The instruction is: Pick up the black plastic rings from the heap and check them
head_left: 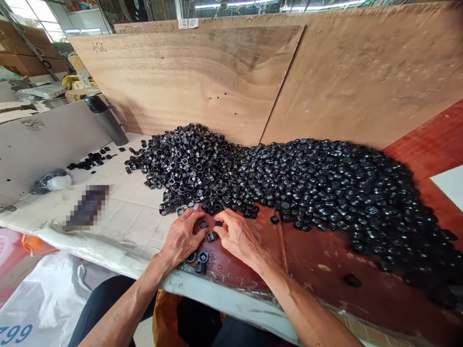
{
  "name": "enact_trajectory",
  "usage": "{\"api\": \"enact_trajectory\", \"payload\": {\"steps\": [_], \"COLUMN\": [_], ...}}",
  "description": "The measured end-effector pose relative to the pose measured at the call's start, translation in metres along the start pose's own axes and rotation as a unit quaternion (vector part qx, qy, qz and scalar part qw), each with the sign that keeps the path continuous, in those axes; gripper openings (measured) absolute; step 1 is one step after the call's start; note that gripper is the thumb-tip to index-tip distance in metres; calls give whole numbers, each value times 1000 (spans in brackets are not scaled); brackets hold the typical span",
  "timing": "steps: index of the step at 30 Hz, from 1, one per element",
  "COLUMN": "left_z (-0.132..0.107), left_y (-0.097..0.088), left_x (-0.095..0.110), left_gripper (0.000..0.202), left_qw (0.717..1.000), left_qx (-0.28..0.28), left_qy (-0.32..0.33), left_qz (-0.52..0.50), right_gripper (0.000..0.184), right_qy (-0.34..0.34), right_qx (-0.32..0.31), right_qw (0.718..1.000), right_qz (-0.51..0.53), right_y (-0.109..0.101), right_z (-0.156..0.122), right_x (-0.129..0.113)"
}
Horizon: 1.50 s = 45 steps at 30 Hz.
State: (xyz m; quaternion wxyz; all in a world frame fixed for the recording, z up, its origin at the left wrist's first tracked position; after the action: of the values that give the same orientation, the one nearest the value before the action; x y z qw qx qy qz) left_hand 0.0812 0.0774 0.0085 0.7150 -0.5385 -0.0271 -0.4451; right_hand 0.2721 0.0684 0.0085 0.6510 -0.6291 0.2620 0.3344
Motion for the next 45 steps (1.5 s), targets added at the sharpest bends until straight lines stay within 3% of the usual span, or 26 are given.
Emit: {"api": "enact_trajectory", "payload": {"steps": [5,10,13,17,23,26,31,35,39,42,45], "left_z": [0,-2,-1,-1,0,0,-2,-3,-2,-1,-1], "left_y": [0,-3,-4,-1,-1,-2,-3,-2,-4,-6,-4], "left_x": [3,7,6,7,10,11,7,4,7,11,12], "left_gripper": [22,22,20,23,26,25,17,15,14,16,14], "left_qw": [999,984,954,894,876,884,943,954,965,967,963], "left_qx": [18,31,48,43,49,48,61,76,76,76,69], "left_qy": [-24,-69,-101,-133,-138,-121,-27,19,63,98,86], "left_qz": [-39,-161,-279,-425,-460,-450,-325,-290,-244,-223,-245], "right_gripper": [13,16,21,20,17,16,16,14,26,40,39], "right_qy": [20,58,113,101,90,68,28,86,127,81,19], "right_qx": [-21,3,-25,-59,-33,-31,-2,-34,-55,-40,10], "right_qw": [994,983,966,958,962,974,990,976,981,995,1000], "right_qz": [109,175,233,262,257,213,140,196,133,46,23], "right_y": [-3,-5,-4,-1,1,-4,-8,-7,-16,-19,-15], "right_z": [0,2,2,1,-1,-4,-6,-5,-6,-6,-6], "right_x": [-11,-13,-10,-14,-14,-17,-23,-25,-33,-37,-33]}}
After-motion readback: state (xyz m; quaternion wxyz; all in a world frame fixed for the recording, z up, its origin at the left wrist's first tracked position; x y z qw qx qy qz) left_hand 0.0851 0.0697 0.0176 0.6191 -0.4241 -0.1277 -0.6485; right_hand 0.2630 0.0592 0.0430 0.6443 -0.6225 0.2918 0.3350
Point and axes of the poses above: each hand's wrist, its own z-axis towards the middle knuckle, its own y-axis out of the palm, x = y × z, the point moved 3 cm from there along z, towards the middle knuckle, and after that the axes turned 11 degrees about y, right-handed, at the moved point
